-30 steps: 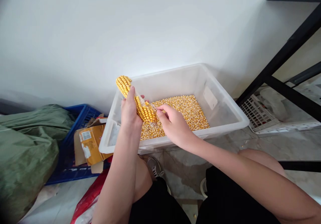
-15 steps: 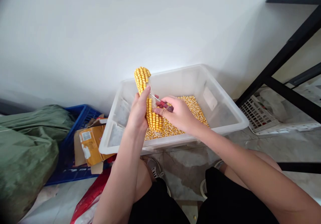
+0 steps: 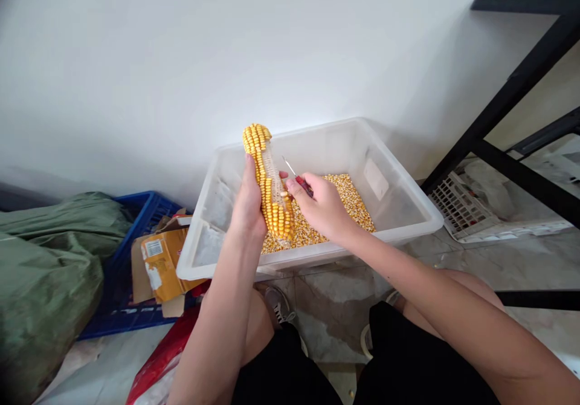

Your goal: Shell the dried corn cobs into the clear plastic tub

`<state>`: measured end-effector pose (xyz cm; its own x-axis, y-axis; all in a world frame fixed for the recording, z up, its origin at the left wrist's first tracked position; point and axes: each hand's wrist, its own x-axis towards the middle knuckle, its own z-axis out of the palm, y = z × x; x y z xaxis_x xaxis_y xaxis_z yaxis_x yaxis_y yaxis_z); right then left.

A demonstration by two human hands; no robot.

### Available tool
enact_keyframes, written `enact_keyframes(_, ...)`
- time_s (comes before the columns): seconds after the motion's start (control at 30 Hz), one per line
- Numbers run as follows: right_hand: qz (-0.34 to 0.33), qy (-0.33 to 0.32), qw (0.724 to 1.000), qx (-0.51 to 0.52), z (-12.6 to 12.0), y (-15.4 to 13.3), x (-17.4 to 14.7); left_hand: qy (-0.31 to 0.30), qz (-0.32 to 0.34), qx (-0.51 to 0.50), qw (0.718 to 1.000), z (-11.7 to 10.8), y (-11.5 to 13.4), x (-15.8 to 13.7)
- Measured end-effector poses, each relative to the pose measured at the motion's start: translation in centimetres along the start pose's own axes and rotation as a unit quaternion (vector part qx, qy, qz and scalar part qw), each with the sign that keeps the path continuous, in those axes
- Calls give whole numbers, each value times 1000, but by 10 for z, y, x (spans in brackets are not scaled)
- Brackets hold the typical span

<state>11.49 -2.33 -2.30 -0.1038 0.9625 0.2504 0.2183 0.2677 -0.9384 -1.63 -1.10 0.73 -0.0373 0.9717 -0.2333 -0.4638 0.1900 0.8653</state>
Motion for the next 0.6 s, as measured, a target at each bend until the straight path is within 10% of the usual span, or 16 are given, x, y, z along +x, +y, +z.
enact_keyframes(0.6,-78,-65,989,-108,-11,-14,0,33,67,16,997,1,-3,2)
